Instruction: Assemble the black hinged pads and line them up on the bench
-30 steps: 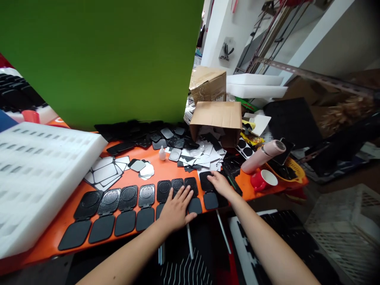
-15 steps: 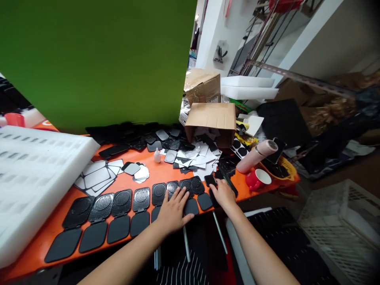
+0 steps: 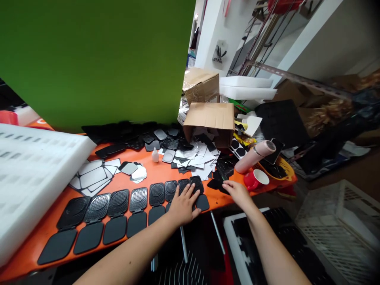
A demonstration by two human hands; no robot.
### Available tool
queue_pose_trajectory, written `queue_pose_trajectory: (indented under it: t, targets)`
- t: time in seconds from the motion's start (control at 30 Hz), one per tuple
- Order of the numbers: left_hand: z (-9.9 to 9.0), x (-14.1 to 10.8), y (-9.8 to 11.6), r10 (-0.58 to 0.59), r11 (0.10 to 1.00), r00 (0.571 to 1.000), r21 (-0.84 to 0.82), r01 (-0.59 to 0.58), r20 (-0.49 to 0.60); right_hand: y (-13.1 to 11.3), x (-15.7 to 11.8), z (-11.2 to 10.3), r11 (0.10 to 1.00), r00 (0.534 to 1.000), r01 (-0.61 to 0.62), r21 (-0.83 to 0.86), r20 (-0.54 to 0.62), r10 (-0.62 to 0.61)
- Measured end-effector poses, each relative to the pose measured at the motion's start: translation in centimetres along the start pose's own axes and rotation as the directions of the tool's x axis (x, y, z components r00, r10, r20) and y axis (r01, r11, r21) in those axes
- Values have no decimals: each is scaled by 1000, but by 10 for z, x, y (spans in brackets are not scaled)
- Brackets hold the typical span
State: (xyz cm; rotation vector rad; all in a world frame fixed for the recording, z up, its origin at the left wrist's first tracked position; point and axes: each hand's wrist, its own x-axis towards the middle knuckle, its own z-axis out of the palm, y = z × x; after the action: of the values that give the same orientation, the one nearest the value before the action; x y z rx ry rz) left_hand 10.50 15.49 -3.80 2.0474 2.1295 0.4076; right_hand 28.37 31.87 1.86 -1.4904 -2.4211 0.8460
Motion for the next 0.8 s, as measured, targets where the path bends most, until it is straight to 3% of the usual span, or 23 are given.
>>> queue_pose_trajectory:
  t: [0.13, 0.2, 0.33, 0.5, 0.6, 0.7, 0.8]
  targets:
    - [-1, -1, -2, 7, 1000, 1000, -14, -7, 0, 9, -16, -8, 922, 1000, -3, 388, -13, 9]
    - [-2, -2, -1, 15, 1000, 1000, -8, -15, -5, 11, -16, -1, 892, 1000, 27, 452, -25, -17]
    - [-2, -2, -1, 26, 1000, 1000, 12, -26, -4, 9, -1, 25, 947, 993, 109, 301, -73, -91]
    - [1, -2, -2, 25, 999, 1000, 27, -24, -16, 0, 17, 55, 971, 993, 114, 213, -47, -106]
    - [2, -2, -3, 24, 999, 1000, 22, -24, -16, -5, 15, 67, 990, 989, 137, 27, -55, -136]
    - [2, -1, -3, 16, 1000, 1000, -1, -16, -3, -8, 9, 71, 968, 977, 140, -208, -129, -169]
    - [-2, 0, -1, -5, 1000, 1000, -30, 5, 6, -14, 3, 68, 967, 947, 133, -216, -259, -188]
